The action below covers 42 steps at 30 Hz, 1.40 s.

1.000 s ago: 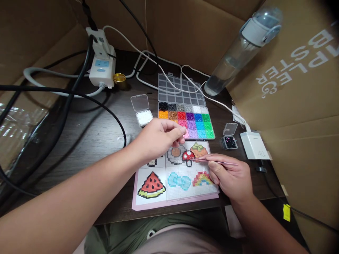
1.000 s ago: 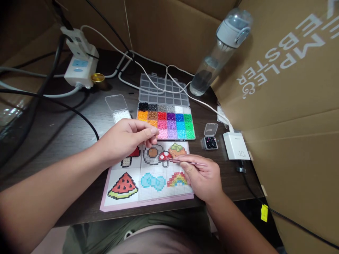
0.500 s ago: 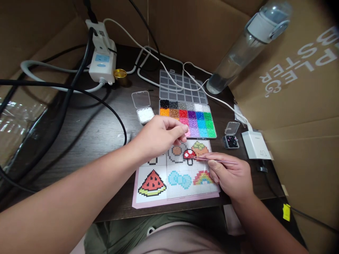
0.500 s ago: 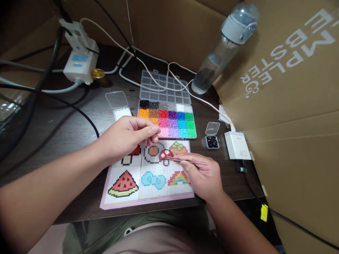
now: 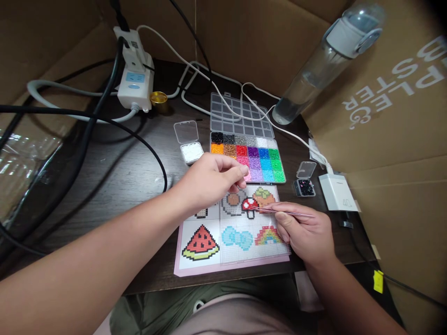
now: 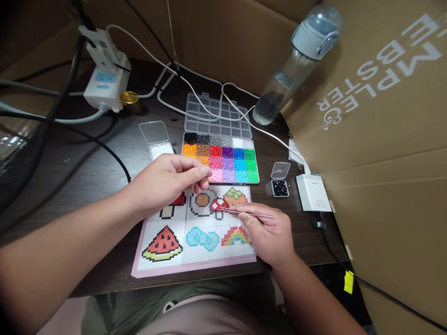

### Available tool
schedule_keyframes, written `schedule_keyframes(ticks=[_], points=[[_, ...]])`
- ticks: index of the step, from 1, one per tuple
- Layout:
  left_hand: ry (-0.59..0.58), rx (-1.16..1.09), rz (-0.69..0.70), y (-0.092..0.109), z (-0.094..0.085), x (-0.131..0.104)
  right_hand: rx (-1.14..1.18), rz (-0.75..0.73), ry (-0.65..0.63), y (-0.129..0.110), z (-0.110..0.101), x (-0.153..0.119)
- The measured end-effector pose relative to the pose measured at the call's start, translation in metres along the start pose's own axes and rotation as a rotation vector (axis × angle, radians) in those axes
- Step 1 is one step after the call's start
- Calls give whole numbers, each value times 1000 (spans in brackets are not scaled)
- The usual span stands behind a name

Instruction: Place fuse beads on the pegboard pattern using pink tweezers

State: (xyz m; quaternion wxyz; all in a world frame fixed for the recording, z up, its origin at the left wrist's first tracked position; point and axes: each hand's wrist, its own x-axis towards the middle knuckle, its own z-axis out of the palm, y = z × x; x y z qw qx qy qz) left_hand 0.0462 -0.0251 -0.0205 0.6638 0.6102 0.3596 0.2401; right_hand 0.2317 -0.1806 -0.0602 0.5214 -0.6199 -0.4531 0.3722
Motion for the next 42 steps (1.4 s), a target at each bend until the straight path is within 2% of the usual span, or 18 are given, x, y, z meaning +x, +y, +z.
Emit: schedule_keyframes(ticks=[16, 25, 32, 42], points=[[-2, 18, 7, -1, -2, 0, 17, 58, 4, -3, 0, 2], [2, 3, 9, -1, -1, 0, 53, 41, 54, -5, 3, 3], [6, 3, 11, -1, -1, 0, -28, -6, 24, -1, 0, 1], [4, 10, 16, -1, -2, 0, -96, -22, 47, 2, -2, -1]])
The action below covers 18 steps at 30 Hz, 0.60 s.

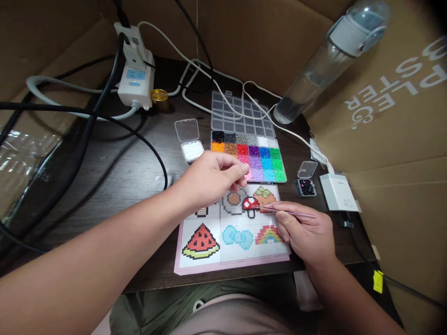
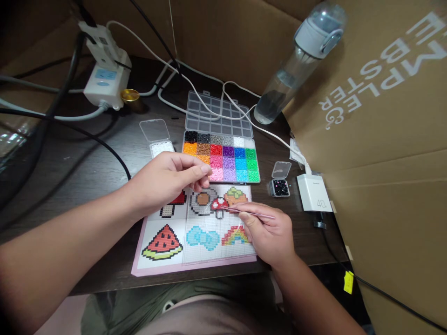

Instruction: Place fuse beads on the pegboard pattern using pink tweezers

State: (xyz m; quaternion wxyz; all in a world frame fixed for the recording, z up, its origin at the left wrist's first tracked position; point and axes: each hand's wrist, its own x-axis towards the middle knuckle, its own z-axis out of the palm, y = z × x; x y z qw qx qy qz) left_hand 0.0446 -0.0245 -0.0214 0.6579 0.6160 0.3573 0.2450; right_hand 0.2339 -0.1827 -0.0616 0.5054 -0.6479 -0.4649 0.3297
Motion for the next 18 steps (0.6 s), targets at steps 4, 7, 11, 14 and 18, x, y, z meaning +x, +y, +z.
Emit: schedule_keyframes(ticks=[4, 7, 11, 14, 18], points=[[2, -1, -5, 0, 0, 0, 27, 13, -15, 1, 0, 0], [4, -10, -7, 0, 1, 0, 51, 18, 1, -1, 2, 1], [7, -6, 3, 0, 2, 1, 133, 16, 33, -3, 3, 1], [8, -8, 4, 0, 2, 1, 124, -14, 16, -3, 1, 1], [7, -10, 2, 0, 1, 0, 52, -45, -31, -2, -1, -1]])
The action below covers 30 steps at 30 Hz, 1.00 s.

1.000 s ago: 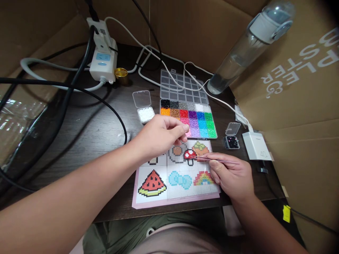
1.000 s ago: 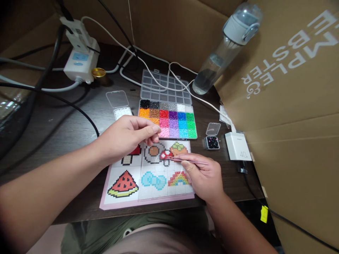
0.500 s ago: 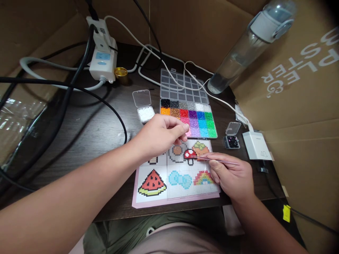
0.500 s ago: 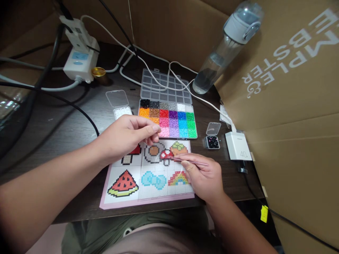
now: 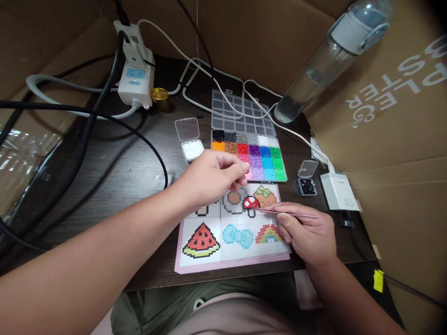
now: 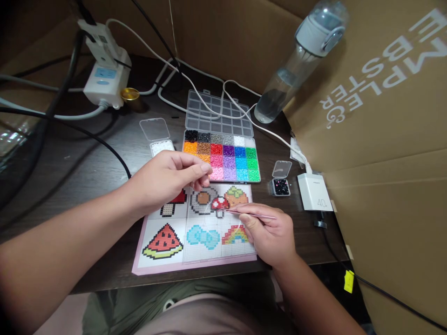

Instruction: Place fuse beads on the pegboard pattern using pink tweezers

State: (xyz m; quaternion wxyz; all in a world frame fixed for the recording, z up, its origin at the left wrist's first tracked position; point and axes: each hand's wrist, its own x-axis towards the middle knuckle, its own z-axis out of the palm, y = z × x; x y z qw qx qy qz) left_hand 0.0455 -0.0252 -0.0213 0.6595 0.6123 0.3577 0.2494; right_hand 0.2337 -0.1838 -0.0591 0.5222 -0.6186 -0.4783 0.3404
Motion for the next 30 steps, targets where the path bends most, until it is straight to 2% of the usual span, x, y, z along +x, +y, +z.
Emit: schedule_keyframes(ticks=[21, 30], points=[[-6, -1, -15, 1, 0, 0, -104, -25, -57, 1, -1, 3], [-12, 10, -6, -1, 1, 0, 3, 0, -14, 2, 0, 2]])
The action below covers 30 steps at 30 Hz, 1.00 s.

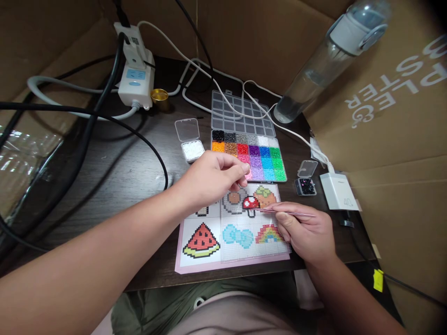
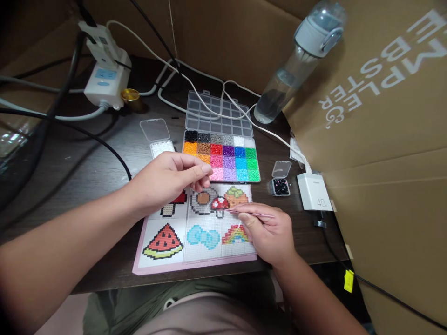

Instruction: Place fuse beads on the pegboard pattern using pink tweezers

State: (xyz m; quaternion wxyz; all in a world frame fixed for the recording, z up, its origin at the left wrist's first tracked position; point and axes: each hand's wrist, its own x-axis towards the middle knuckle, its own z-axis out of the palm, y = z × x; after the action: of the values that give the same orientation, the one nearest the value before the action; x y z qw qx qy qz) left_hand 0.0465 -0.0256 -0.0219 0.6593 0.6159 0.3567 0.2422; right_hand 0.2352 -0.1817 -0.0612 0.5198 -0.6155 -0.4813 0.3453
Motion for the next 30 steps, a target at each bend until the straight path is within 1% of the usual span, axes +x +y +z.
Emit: schedule_keyframes(ticks=[5, 9, 22, 30], points=[[0, 1, -8, 0, -1, 0, 117, 39, 56, -1, 1, 1], [-1, 3, -8, 0, -2, 0, 140, 63, 87, -1, 3, 3], [2, -9, -14, 1, -1, 0, 145, 111, 99, -4, 3, 2], [-6, 7, -1, 1, -2, -1, 103, 122, 68, -3, 2, 2]])
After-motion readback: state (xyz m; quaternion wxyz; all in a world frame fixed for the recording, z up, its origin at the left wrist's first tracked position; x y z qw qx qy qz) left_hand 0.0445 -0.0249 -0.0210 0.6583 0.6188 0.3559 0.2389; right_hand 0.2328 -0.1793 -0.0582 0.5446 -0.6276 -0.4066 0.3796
